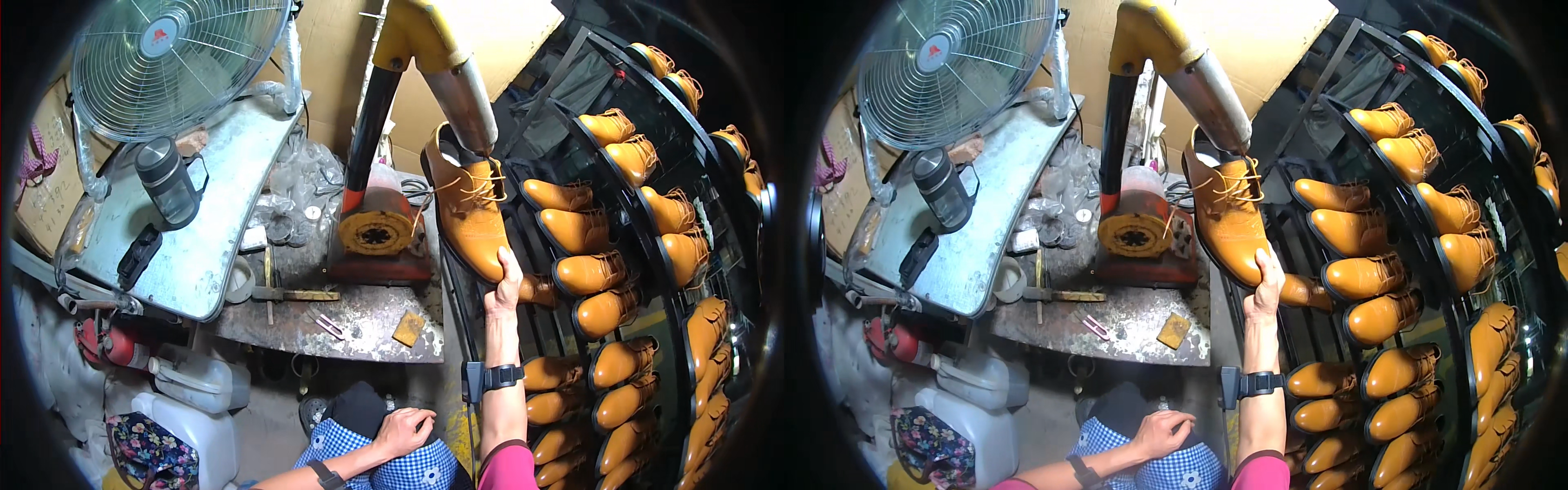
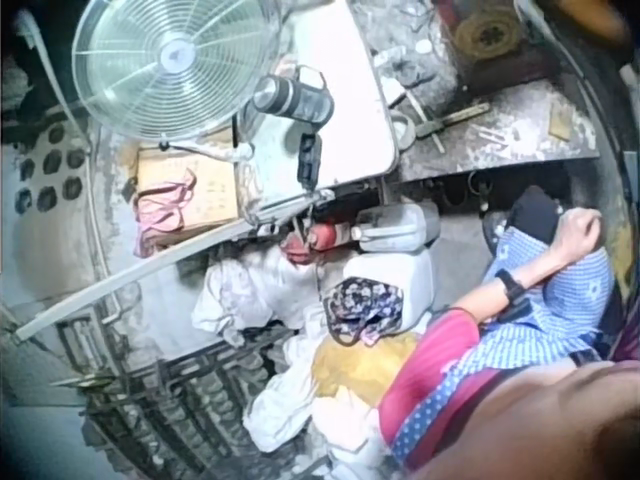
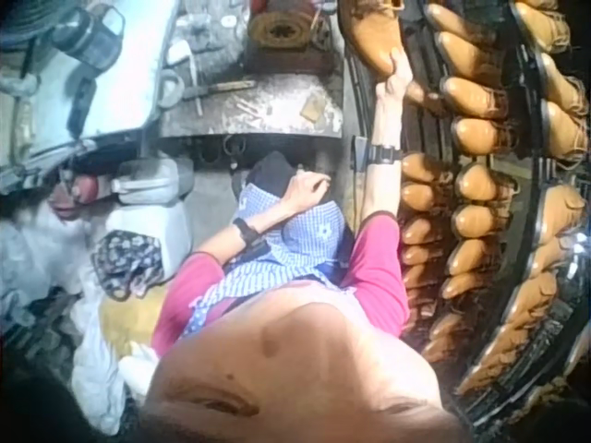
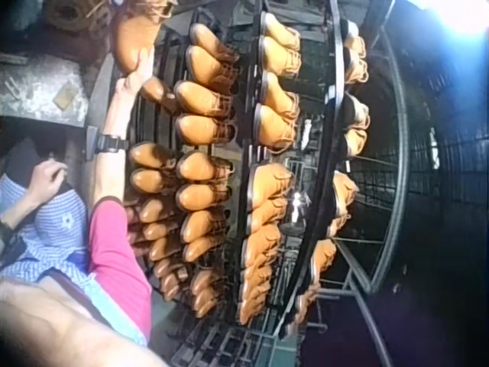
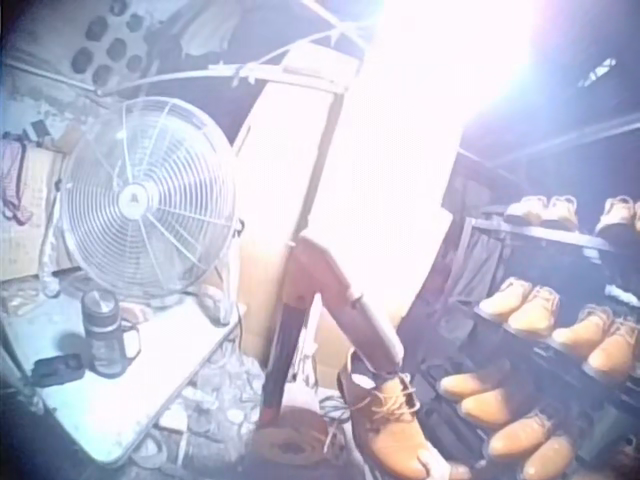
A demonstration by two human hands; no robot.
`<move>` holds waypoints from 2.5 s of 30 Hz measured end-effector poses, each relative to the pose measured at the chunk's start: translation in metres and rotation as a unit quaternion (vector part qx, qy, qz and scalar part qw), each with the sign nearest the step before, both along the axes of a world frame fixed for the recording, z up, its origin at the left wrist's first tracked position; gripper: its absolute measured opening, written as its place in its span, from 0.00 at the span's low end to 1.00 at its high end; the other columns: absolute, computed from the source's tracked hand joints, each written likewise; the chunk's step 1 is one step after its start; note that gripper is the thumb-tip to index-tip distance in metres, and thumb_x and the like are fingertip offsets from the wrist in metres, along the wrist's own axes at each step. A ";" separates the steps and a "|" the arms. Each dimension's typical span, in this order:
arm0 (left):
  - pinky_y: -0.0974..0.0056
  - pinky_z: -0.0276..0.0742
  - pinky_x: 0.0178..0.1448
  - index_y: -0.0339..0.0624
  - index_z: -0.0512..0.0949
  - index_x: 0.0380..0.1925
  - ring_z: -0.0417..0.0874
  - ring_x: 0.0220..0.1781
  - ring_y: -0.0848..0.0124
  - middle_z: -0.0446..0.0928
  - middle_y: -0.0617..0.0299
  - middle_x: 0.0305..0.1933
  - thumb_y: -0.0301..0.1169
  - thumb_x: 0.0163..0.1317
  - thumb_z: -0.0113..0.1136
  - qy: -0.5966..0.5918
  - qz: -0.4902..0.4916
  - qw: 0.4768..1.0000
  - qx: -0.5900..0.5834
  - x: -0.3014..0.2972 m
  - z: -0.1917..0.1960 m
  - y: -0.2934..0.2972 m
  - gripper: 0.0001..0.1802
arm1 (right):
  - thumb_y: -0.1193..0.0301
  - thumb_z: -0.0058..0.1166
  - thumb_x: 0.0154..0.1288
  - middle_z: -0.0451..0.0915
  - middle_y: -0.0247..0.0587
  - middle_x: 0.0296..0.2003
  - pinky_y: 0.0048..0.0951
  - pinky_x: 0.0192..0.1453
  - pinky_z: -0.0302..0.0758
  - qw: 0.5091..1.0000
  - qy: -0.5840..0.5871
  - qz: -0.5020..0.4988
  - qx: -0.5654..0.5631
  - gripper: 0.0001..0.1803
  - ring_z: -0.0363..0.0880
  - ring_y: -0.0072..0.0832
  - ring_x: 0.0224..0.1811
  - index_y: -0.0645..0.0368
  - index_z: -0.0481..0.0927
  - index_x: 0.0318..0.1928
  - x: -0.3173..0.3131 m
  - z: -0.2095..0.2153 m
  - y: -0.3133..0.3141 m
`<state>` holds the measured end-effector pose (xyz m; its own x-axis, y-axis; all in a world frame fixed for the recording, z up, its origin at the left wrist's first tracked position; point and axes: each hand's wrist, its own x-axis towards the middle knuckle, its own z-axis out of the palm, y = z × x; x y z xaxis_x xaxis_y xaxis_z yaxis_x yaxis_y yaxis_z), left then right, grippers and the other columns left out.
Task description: Moving a rack of shoes and using a heat gun to finish or inspect individual shoes.
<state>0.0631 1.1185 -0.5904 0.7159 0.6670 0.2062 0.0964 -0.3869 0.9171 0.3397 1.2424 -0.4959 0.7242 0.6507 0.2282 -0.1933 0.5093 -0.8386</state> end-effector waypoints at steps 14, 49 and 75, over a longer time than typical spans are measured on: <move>0.61 0.80 0.41 0.39 0.82 0.31 0.84 0.35 0.61 0.83 0.57 0.31 0.30 0.56 0.56 -0.001 0.002 1.000 0.015 0.000 0.000 -0.003 0.08 | 0.61 0.56 0.58 0.81 0.41 0.42 0.39 0.41 0.82 0.963 0.268 0.013 -0.025 0.20 0.82 0.35 0.39 0.58 0.75 0.49 -0.008 0.009 -0.027; 0.69 0.77 0.43 0.35 0.80 0.40 0.84 0.38 0.70 0.83 0.54 0.34 0.28 0.65 0.50 0.044 -0.065 0.997 -0.023 0.019 -0.009 -0.033 0.11 | 0.67 0.56 0.56 0.76 0.42 0.48 0.39 0.53 0.74 0.651 0.087 -0.751 0.063 0.21 0.76 0.35 0.49 0.64 0.75 0.49 -0.178 -0.014 -0.661; 0.68 0.77 0.40 0.36 0.80 0.38 0.84 0.35 0.70 0.83 0.54 0.32 0.28 0.63 0.51 0.049 -0.050 0.998 0.005 0.024 -0.007 -0.036 0.10 | 0.55 0.62 0.53 0.77 0.46 0.31 0.28 0.16 0.74 0.751 0.224 -0.613 -0.100 0.27 0.77 0.35 0.19 0.55 0.71 0.49 -0.058 0.008 -0.572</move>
